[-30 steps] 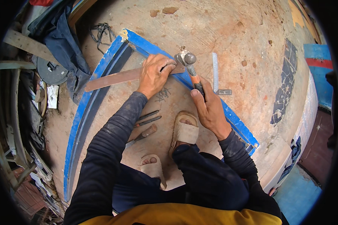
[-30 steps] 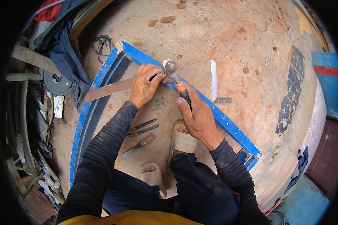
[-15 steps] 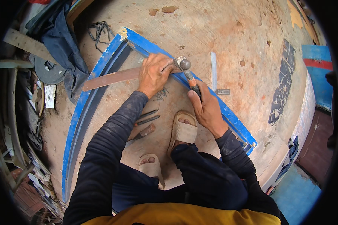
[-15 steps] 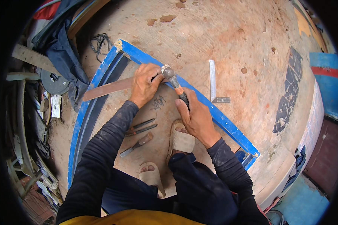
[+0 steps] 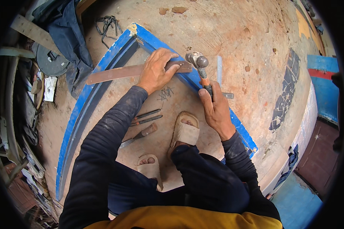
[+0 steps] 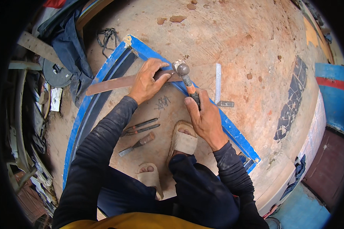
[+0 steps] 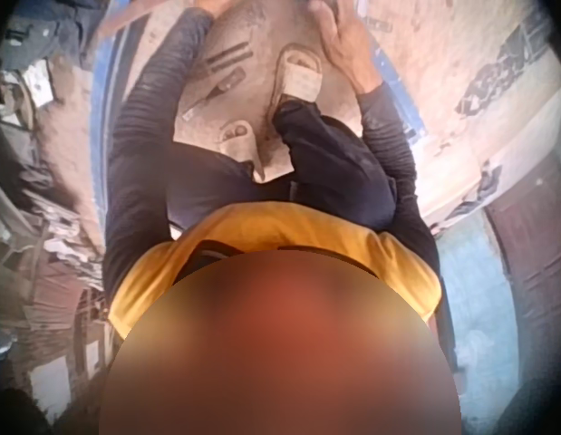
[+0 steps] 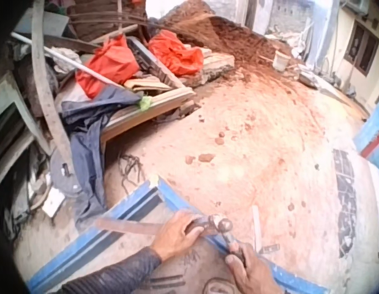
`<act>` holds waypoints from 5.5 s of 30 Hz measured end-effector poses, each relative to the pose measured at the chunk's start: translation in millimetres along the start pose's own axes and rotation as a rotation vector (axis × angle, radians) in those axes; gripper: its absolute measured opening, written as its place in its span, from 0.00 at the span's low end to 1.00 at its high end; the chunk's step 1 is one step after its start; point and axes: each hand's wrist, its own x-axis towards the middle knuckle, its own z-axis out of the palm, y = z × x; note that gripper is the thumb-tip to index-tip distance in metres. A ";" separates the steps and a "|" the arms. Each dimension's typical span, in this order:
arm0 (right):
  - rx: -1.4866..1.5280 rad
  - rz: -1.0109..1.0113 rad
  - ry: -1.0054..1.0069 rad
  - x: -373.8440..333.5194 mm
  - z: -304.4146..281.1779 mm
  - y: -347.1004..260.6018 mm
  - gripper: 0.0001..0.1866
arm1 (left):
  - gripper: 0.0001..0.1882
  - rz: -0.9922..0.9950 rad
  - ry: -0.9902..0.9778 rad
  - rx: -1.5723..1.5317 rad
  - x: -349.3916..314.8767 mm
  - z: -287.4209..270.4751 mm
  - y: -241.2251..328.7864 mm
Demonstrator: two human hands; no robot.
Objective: The person assembles a blue rectangular frame by attaching a wooden strip to its corner. They use a metal file to smooth the wood, then hammer nails into the strip to secure it to the frame.
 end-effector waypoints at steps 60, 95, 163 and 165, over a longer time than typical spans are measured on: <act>0.383 0.427 0.076 -84.1 55.5 34.1 0.14 | 0.14 -0.003 -0.819 0.326 -142.0 -22.1 -56.7; 0.884 0.330 -0.251 29.5 105.2 -63.1 0.15 | 0.13 -0.736 0.132 -0.986 -104.2 -86.8 50.5; 0.009 -0.327 -0.375 60.7 180.9 -133.0 0.23 | 0.12 -0.259 0.104 0.147 -119.9 -203.5 -108.7; 0.047 -0.330 -0.355 57.6 177.4 -134.4 0.23 | 0.18 -0.271 0.142 0.146 -124.9 -205.7 -107.7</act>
